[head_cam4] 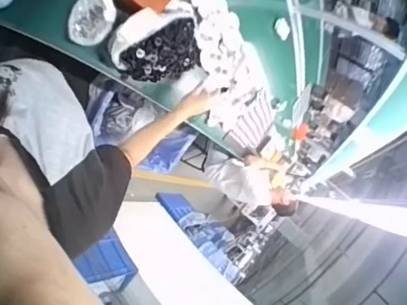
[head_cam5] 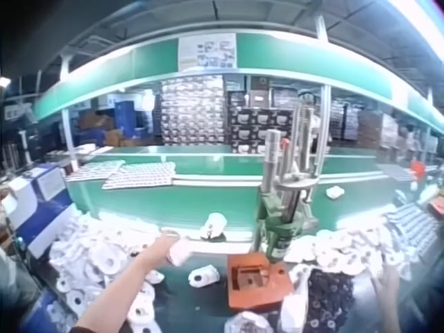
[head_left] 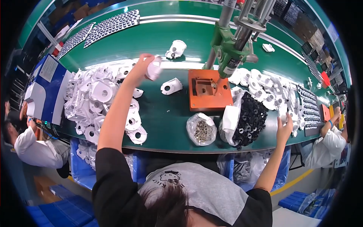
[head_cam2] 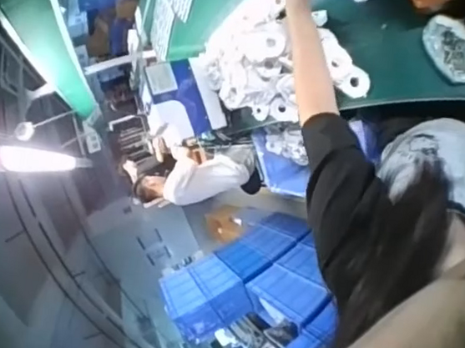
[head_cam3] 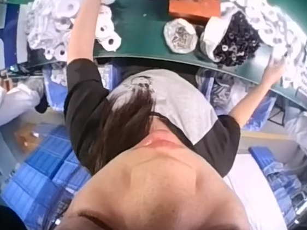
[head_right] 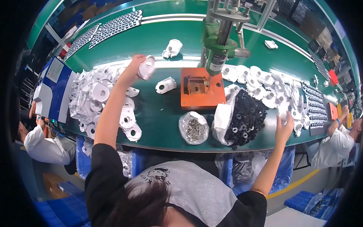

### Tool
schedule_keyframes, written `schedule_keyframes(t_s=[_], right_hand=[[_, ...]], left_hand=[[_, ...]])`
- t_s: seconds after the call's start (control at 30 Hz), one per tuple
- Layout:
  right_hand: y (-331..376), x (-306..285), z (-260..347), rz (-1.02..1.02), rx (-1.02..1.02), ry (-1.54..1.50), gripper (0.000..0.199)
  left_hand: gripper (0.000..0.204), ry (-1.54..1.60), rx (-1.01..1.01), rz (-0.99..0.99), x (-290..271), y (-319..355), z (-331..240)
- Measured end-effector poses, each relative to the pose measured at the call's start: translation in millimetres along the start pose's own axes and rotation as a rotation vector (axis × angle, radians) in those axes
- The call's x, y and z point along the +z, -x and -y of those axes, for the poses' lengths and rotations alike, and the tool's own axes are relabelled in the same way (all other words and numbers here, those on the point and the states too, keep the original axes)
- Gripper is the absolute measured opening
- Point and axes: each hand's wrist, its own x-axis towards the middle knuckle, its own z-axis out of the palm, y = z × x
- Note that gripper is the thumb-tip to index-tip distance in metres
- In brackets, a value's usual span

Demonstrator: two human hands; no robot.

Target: The recorder uses a manual hand press to join plastic parts together at a factory assembly line.

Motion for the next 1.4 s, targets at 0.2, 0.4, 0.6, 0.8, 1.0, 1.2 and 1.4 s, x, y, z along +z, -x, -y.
schedule_keyframes(t_s=[0.2,0.4,0.6,0.8,1.0,1.2,1.4], right_hand=[[4.1,-49.3,204.8,0.117,-0.687,-0.548,0.036],[10.1,-45.2,265.3,0.428,-1.038,-0.688,0.039],[13.0,-43.8,256.5,0.713,-0.892,-0.956,0.036],[20.5,-38.4,254.4,0.709,-0.863,-1.128,0.036],[21.2,-37.1,257.4,0.749,-0.891,-1.014,0.039],[27.1,-34.4,255.5,0.781,-0.954,-0.944,0.037],[39.1,-26.6,235.4,0.727,-0.925,-0.889,0.031]], left_hand=[[0.037,0.551,-0.409,0.683,108.3,119.9,-17.0],[0.034,0.606,-0.483,0.745,132.6,153.4,-6.1],[0.036,0.666,-0.58,0.591,137.5,156.3,20.8],[0.037,0.696,-0.618,0.57,143.1,157.2,28.9],[0.033,0.706,-0.597,0.66,136.2,148.9,37.4],[0.039,0.662,-0.586,0.659,128.7,147.4,43.4],[0.032,0.179,-0.37,0.673,117.7,149.8,28.2]])
